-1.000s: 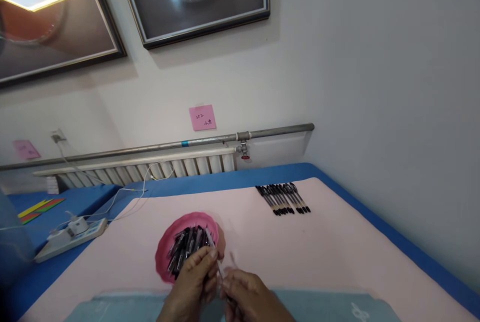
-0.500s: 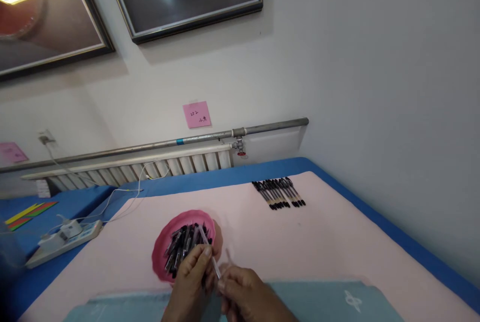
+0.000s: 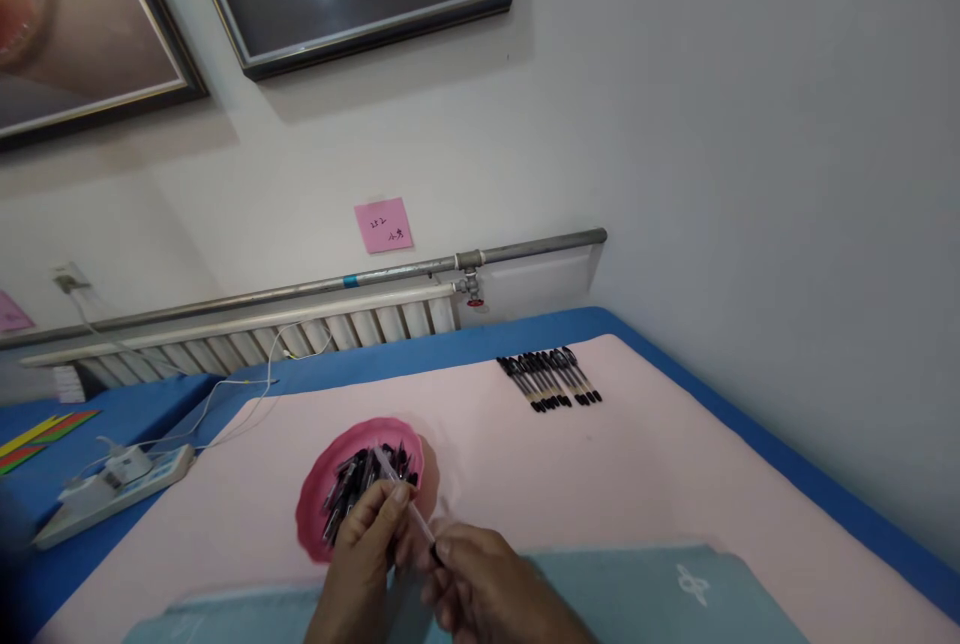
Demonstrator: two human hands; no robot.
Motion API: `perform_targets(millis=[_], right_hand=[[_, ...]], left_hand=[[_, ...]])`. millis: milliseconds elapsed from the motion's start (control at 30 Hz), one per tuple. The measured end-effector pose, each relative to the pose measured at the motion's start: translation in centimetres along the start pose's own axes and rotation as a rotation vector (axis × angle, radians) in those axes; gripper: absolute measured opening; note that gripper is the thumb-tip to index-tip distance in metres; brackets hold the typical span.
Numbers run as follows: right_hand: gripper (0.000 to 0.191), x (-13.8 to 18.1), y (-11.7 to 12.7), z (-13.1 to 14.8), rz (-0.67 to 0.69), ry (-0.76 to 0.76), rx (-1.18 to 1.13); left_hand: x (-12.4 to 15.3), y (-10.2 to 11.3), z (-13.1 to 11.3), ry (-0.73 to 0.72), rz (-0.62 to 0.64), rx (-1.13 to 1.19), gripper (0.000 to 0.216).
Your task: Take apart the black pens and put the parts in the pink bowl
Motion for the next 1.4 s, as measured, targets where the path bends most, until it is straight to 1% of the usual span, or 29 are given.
perform_targets(millis=[67,133,167,233,267,300,333,367,400,467,500,533,600,700,733,767,800,867,900,933,967,1000,1100,1133,1167,1200,1267,1333,1400], right_hand=[[0.036,0.1,-0.1,-0.1,-0.014,0.027,0.028],[0.03,0.1,0.0,-0.3,-0.036,0.02,0.084],[0.025,0.1,0.1,-0.3,-0.067,0.037,0.123],[0.017,0.1,0.3,0.0,-0.199,0.132,0.235],[0.017,0.2,0.4,0.2,-0.266,0.184,0.288],[0.016,0.2,0.4,0.3,-0.305,0.215,0.323],[0.015,0.3,0.4,0.4,-0.309,0.216,0.337],[0.015,0.3,0.3,0.3,-0.269,0.183,0.326],[0.019,0.2,0.1,0.1,-0.192,0.123,0.293],[0.033,0.0,-0.1,-0.4,-0.06,0.024,0.21],[0.038,0.0,-0.1,-0.5,-0.039,0.01,0.186],[0.042,-0.1,-0.1,-0.6,-0.039,0.008,0.184],[0.037,0.0,0.1,-0.5,-0.1,0.056,0.279],[0.023,0.2,0.5,0.2,-0.273,0.261,0.551],[0.021,0.2,0.5,0.4,-0.305,0.32,0.577],[0.021,0.1,0.5,0.4,-0.299,0.335,0.553],[0.025,0.0,0.4,0.2,-0.248,0.293,0.488],[0.04,-0.4,0.2,-0.5,-0.088,0.138,0.322],[0.047,-0.6,0.1,-0.8,-0.026,0.08,0.271],[0.049,-0.7,0.1,-1.0,0.009,0.051,0.254],[0.046,-0.7,0.1,-1.2,0.019,0.054,0.26],[0.039,-0.7,0.2,-1.3,-0.003,0.081,0.283],[0.019,-0.7,0.5,-1.0,-0.146,0.179,0.469],[0.016,-0.7,0.6,-0.7,-0.201,0.202,0.553],[0.014,-0.8,0.6,-0.3,-0.253,0.217,0.64],[0.013,-0.9,0.5,0.2,-0.294,0.231,0.722],[0.016,-1.6,0.0,1.3,-0.342,0.273,0.852],[0.02,-2.5,-0.9,2.4,-0.344,0.34,1.0],[0.021,-3.6,-2.1,3.5,-0.323,0.386,1.216]], left_hand=[[0.0,0.1,0.0,-0.013,-0.014,-0.004,0.035],[0.0,0.3,0.1,-0.026,-0.034,-0.013,0.035],[-0.1,0.3,0.2,-0.037,-0.041,-0.021,0.034],[-0.1,0.3,0.3,-0.054,-0.04,-0.036,0.034],[-0.1,0.2,0.3,-0.058,-0.04,-0.036,0.034],[-0.1,0.2,0.3,-0.059,-0.04,-0.033,0.034],[0.0,0.1,0.2,-0.059,-0.041,-0.029,0.034],[0.0,0.1,0.1,-0.062,-0.046,-0.025,0.035],[0.1,0.0,0.0,-0.062,-0.049,-0.019,0.035],[0.1,0.0,-0.2,-0.056,-0.05,-0.004,0.036],[0.1,0.0,-0.2,-0.05,-0.047,0.004,0.036],[0.0,0.1,-0.1,-0.043,-0.05,0.013,0.036],[-0.1,0.3,0.1,-0.035,-0.062,0.022,0.037],[-0.4,0.5,0.5,-0.041,-0.078,0.007,0.039],[-0.4,0.5,0.5,-0.048,-0.079,0.002,0.039],[-0.5,0.5,0.5,-0.057,-0.078,-0.005,0.04],[-0.5,0.5,0.5,-0.066,-0.074,-0.008,0.04],[-0.5,0.5,0.4,-0.071,-0.068,0.003,0.04],[-0.4,0.5,0.4,-0.064,-0.065,0.006,0.04],[-0.4,0.5,0.4,-0.055,-0.064,0.004,0.04],[-0.3,0.7,0.3,-0.044,-0.071,0.003,0.04],[-0.3,0.9,0.2,-0.037,-0.09,0.007,0.04],[-0.5,2.2,-1.1,-0.039,-0.188,-0.018,0.04],[-0.7,2.9,-1.7,-0.037,-0.22,-0.081,0.039],[-1.0,3.7,-2.4,-0.037,-0.244,-0.209,0.038],[-1.3,4.5,-3.1,-0.018,-0.25,-0.386,0.036],[-2.3,6.1,-4.6,-0.003,-0.22,-0.859,0.029],[-3.3,7.2,-5.5,-0.002,-0.177,-1.033,0.023],[-4.4,7.7,-6.0,-0.002,-0.139,-1.097,0.019]])
Point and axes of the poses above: each hand's wrist, its own x-axis away from the middle knuckle, its own y-axis out of the back of the hand, z = x × y, the point moved 2 cm from there along -x, towards the middle knuckle, and after that the axes turned 3 degrees about x, right-handed, at the moved point
